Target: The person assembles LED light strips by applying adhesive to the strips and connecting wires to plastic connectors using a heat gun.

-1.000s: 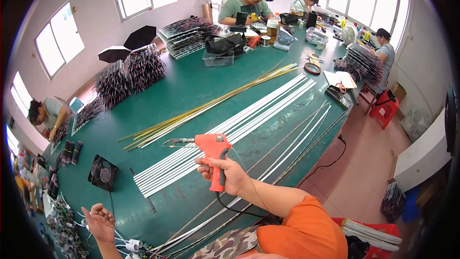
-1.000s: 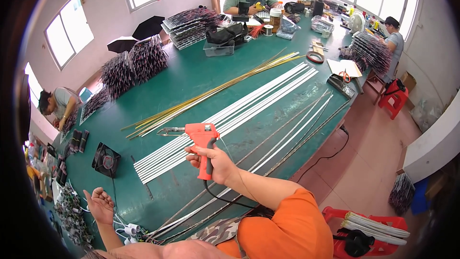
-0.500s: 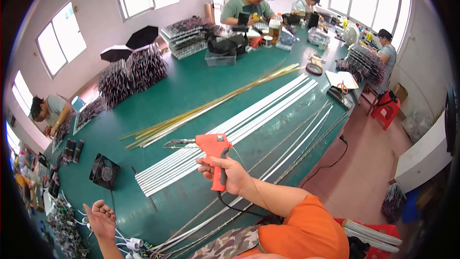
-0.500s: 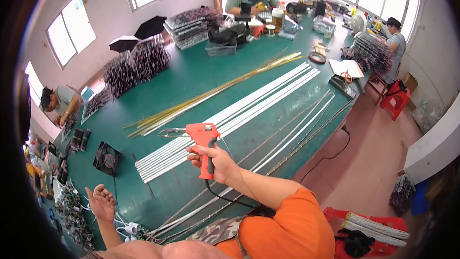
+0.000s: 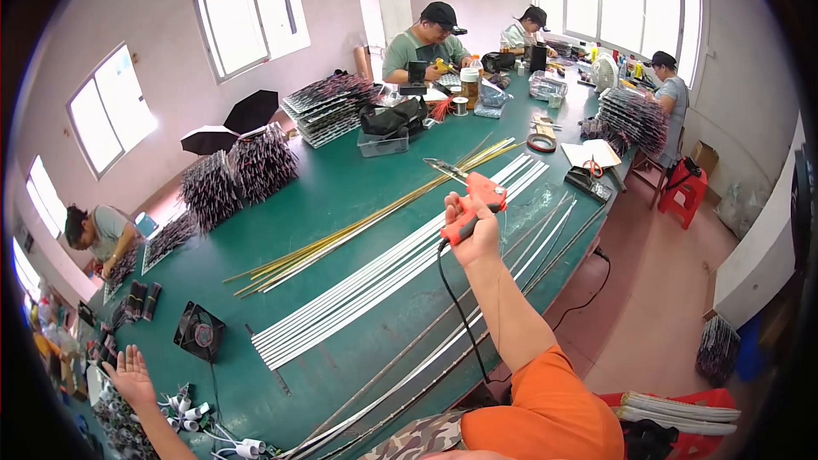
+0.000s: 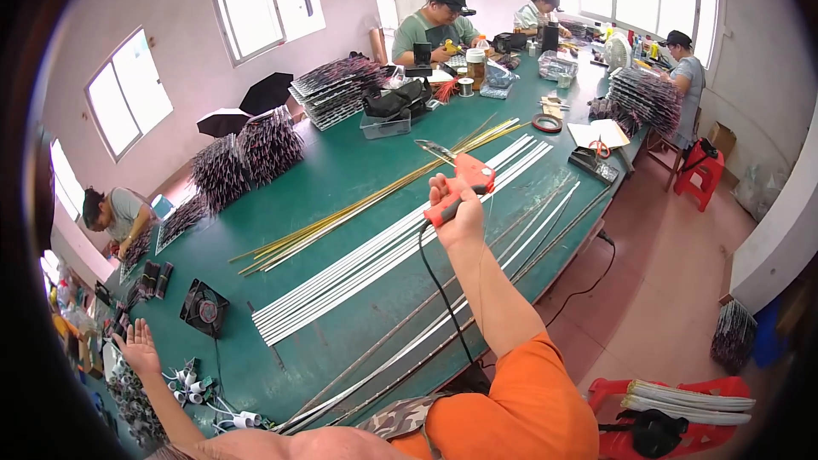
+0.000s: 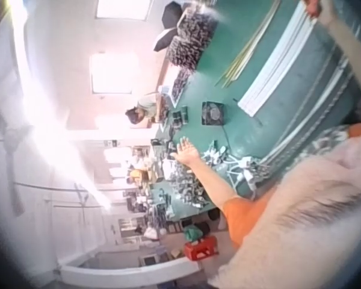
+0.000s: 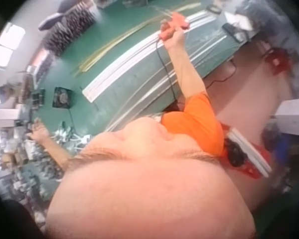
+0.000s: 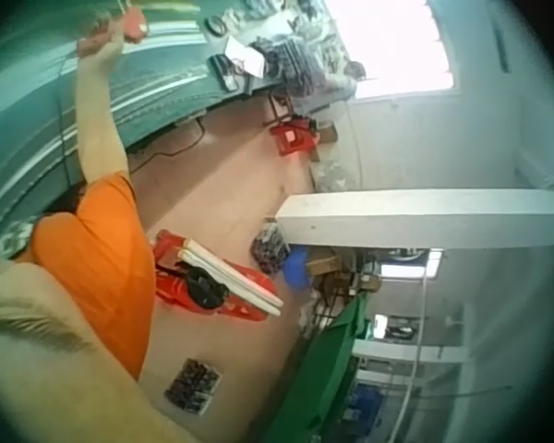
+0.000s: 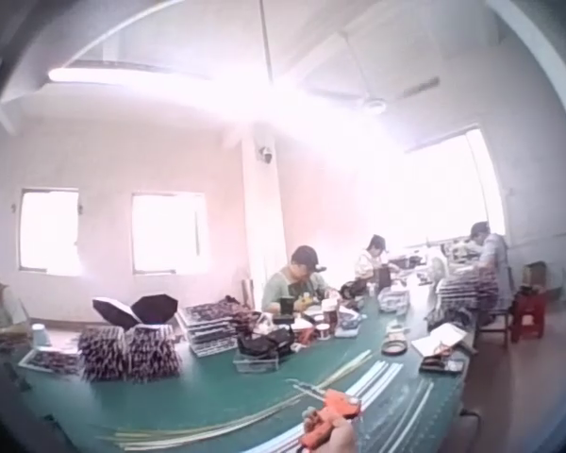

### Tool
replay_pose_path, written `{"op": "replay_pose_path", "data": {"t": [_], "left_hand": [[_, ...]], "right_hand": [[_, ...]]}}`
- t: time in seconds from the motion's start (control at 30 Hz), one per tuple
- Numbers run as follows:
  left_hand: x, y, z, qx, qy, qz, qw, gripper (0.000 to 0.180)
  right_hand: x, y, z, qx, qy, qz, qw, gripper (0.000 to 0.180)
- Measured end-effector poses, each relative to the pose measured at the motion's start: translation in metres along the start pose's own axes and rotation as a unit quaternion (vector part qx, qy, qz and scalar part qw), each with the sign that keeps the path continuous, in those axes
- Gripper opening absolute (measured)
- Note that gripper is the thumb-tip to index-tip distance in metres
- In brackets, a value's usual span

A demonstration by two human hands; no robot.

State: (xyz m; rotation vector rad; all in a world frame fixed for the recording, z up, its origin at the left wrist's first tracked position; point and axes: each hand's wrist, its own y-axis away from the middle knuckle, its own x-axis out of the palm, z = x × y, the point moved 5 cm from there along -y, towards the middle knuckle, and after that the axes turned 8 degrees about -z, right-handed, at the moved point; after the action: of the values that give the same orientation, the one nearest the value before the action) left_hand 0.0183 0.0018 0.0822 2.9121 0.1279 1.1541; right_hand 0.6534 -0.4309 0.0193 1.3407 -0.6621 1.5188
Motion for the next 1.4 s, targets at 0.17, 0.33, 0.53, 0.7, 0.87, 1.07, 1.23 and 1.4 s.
{"op": "replay_pose_path", "data": {"t": [0.17,0.33,0.53,0.7,0.87,1.07,1.23,1.4], "left_hand": [[-0.012,-0.011,0.001,-0.001,-0.003,-0.003,1.000,0.087],[-0.051,-0.041,-0.020,0.025,0.010,-0.059,0.998,0.090],[-0.058,-0.035,-0.015,0.024,0.005,-0.079,0.997,0.093],[-0.057,-0.034,-0.014,0.025,0.005,-0.079,0.997,0.093],[-0.046,-0.022,-0.006,0.014,-0.008,-0.076,0.997,0.088],[-0.034,0.018,0.019,-0.026,-0.089,-0.047,0.995,0.069],[0.023,0.088,0.065,-0.108,-0.197,0.097,0.970,0.049],[0.047,0.151,0.099,-0.164,-0.316,0.267,0.896,0.034]], "right_hand": [[-0.003,-0.023,0.014,-0.036,0.011,-0.009,0.999,0.029],[-0.003,-0.055,0.025,-0.060,-0.009,-0.023,0.998,0.031],[-0.014,-0.070,0.032,-0.068,0.008,-0.008,0.998,0.031],[-0.001,-0.066,0.017,-0.065,0.026,-0.019,0.997,0.035],[0.006,-0.036,-0.005,-0.004,0.043,0.026,0.999,0.036],[-0.011,0.038,-0.064,0.137,0.114,0.019,0.984,0.033],[-0.039,0.080,-0.099,0.271,0.122,0.067,0.952,0.031],[-0.037,0.100,-0.109,0.263,0.199,0.087,0.940,0.035]]}}
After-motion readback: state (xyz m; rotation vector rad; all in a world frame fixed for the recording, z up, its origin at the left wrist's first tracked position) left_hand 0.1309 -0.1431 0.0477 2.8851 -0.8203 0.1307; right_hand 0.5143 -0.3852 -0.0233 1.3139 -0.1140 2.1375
